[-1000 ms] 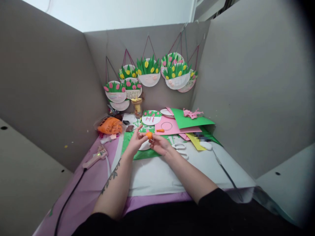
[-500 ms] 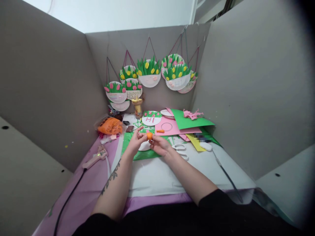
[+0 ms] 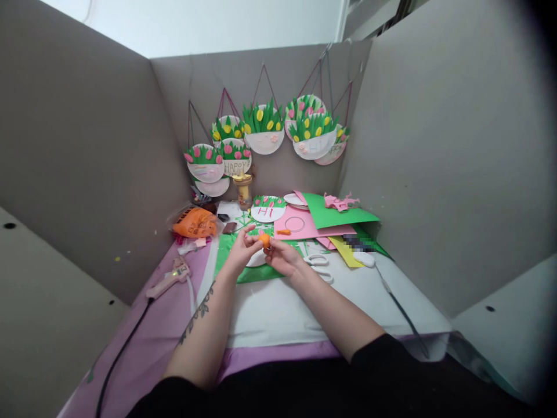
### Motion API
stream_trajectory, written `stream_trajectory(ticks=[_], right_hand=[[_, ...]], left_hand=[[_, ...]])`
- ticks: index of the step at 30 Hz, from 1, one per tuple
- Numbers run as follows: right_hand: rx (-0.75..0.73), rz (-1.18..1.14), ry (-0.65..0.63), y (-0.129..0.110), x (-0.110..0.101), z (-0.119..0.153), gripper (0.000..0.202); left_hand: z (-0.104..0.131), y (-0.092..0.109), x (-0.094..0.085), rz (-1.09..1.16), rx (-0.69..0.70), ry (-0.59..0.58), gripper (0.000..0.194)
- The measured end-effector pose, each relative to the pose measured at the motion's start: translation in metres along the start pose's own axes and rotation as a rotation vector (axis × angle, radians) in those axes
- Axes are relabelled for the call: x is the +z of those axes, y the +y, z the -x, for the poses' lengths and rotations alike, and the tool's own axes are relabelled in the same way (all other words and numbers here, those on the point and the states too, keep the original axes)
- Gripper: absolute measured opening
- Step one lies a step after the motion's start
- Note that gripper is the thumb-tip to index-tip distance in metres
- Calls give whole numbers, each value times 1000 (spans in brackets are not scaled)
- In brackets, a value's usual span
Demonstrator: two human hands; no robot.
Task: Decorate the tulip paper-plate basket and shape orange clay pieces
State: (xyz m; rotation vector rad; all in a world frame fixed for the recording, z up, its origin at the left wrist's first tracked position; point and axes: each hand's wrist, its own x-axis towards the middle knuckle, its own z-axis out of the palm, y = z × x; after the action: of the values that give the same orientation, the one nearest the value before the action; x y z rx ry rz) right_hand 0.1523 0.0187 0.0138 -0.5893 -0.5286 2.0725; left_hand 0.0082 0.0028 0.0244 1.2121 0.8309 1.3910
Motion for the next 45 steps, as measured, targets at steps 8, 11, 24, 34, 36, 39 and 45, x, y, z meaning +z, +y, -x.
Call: stream_trajectory(ticks=[8,11,24,34,36,39,45], right_hand=[[-36,142,23,1,0,0,21],[-338,457,83,1,0,1,21],[-1229,1481,132,1,0,15,32],[-1038,1321,140,-3,-3,5,24],[-1000,1280,140,-4,-3,4,19],[-943,1231,139,-5,0,7,9],[-992,1372,53,3,10,16,11]], left_hand=[[0,2,1,-19,-4,46,63],[1,3,2,-4,-91,120,62],[3,6,-3,217,-195,-10,46],[3,4,0,85,-77,-79,108],[3,4,-1,78,-59,-98,112],[3,5,1,145,-86,-103,105],[3,11,13,390,-288,-4,80]])
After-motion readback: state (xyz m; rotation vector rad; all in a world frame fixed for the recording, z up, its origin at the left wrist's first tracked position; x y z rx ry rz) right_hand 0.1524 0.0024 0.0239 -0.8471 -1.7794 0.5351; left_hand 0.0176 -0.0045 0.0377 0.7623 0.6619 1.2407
